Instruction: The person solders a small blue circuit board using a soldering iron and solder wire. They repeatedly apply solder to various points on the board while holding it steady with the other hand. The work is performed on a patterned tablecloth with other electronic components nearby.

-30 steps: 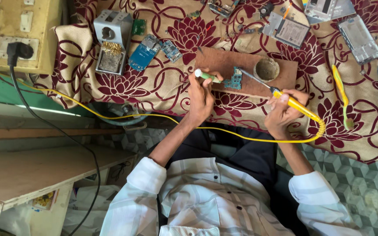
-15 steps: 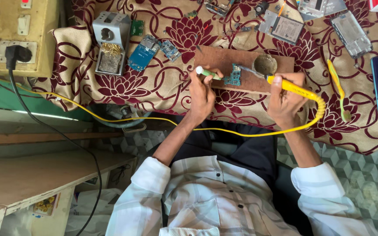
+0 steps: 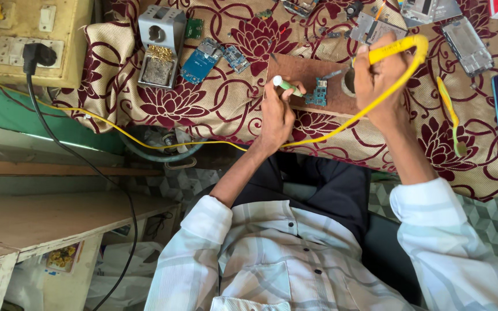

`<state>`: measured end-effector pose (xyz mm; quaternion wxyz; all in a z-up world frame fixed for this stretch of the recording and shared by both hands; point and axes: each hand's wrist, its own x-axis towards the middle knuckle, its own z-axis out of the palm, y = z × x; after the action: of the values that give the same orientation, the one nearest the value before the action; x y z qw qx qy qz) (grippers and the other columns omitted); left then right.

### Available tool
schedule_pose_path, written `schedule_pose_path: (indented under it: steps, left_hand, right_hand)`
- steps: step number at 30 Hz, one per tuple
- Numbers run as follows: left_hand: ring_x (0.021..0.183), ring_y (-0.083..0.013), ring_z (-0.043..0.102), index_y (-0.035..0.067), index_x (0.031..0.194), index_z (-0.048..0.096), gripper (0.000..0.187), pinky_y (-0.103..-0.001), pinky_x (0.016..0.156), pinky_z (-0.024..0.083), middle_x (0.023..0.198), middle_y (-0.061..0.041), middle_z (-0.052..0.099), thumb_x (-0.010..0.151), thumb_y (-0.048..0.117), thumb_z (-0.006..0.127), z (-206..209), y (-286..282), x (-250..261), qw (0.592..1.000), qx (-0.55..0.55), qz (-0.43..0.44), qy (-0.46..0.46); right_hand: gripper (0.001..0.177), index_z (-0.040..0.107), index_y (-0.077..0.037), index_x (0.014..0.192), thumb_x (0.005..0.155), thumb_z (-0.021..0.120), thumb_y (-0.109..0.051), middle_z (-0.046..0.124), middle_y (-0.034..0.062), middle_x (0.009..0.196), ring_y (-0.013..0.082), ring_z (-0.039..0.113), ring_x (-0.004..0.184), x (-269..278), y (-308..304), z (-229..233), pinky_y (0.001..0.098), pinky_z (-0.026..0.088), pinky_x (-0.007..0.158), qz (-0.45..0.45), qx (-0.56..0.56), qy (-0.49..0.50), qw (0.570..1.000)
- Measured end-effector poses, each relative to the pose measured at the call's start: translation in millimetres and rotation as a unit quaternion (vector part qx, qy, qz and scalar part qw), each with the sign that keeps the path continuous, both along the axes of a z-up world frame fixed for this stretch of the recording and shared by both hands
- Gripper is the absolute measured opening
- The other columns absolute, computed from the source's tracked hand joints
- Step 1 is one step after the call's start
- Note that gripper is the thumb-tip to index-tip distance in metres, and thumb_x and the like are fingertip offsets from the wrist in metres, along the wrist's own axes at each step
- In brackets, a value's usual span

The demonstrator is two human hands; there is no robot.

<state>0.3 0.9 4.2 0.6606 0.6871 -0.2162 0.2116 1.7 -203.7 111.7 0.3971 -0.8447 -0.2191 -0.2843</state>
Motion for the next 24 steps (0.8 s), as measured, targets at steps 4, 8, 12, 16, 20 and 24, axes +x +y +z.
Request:
schedule_pose_path:
  steps: [4, 8, 12, 16, 20, 24]
  left_hand:
    - [0.083, -0.0280, 0.069, -0.003, 0.128, 0.038, 0.041, -0.034, 0.074, 0.054, 0.107, -0.018, 0.071, 0.091, -0.021, 0.037, 1.3, 2.8, -0.4, 0.999, 0.029, -0.005, 0.028]
    - [0.097, -0.0317, 0.071, -0.002, 0.127, 0.036, 0.039, -0.037, 0.087, 0.056, 0.108, -0.018, 0.069, 0.092, -0.020, 0.037, 2.0, 1.6, -1.0, 0.999, 0.022, 0.011, -0.037]
    - [0.098, -0.0320, 0.072, -0.003, 0.126, 0.038, 0.035, -0.036, 0.089, 0.056, 0.107, -0.019, 0.069, 0.095, -0.020, 0.038, 5.6, 0.6, -2.7, 1.000, 0.021, 0.010, -0.018]
    - [0.098, -0.0323, 0.072, -0.005, 0.128, 0.039, 0.038, -0.036, 0.091, 0.056, 0.105, -0.020, 0.069, 0.094, -0.020, 0.037, 7.0, 1.3, -6.4, 1.000, -0.005, 0.000, -0.006]
    - [0.102, -0.0314, 0.071, -0.003, 0.127, 0.039, 0.041, -0.036, 0.094, 0.056, 0.108, -0.021, 0.068, 0.090, -0.022, 0.036, 10.2, 4.4, -4.2, 1.000, 0.004, -0.011, -0.014]
    - [0.105, -0.0290, 0.071, -0.002, 0.129, 0.038, 0.042, -0.035, 0.097, 0.057, 0.110, -0.021, 0.068, 0.093, -0.023, 0.035, 4.9, 2.5, -0.8, 0.999, -0.012, -0.032, -0.023]
  right_hand:
    - [0.025, 0.049, -0.003, 0.088, 0.106, 0.065, 0.003, 0.048, 0.0037, 0.071, 0.0140, 0.044, 0.067, 23.9, -0.5, -16.4, 0.0359, 0.037, 0.066, -0.096, -0.053, -0.050, 0.993]
    - [0.024, 0.050, -0.002, 0.094, 0.109, 0.068, -0.003, 0.049, 0.0061, 0.085, 0.0151, 0.040, 0.088, 32.5, 0.3, -30.4, 0.0410, 0.035, 0.090, -0.121, -0.145, -0.134, 0.973]
    - [0.030, 0.041, 0.011, 0.099, 0.105, 0.063, -0.008, 0.049, 0.0173, 0.096, 0.0220, 0.044, 0.083, 25.9, 14.7, -27.5, 0.0416, 0.037, 0.083, -0.031, -0.017, -0.131, 0.991]
    - [0.028, 0.052, -0.006, 0.089, 0.112, 0.064, -0.014, 0.052, 0.0081, 0.081, 0.0247, 0.050, 0.075, 7.9, 21.2, -6.8, 0.0418, 0.037, 0.083, -0.115, -0.104, 0.005, 0.988]
    - [0.018, 0.057, -0.003, 0.097, 0.111, 0.063, -0.012, 0.055, 0.0094, 0.081, 0.0281, 0.053, 0.072, 8.9, 36.6, 12.1, 0.0443, 0.039, 0.082, -0.109, -0.098, -0.078, 0.986]
    - [0.026, 0.056, -0.006, 0.085, 0.109, 0.064, -0.014, 0.050, 0.0054, 0.063, 0.0236, 0.045, 0.052, 9.4, 32.4, 14.7, 0.0434, 0.038, 0.075, -0.108, -0.086, 0.021, 0.990]
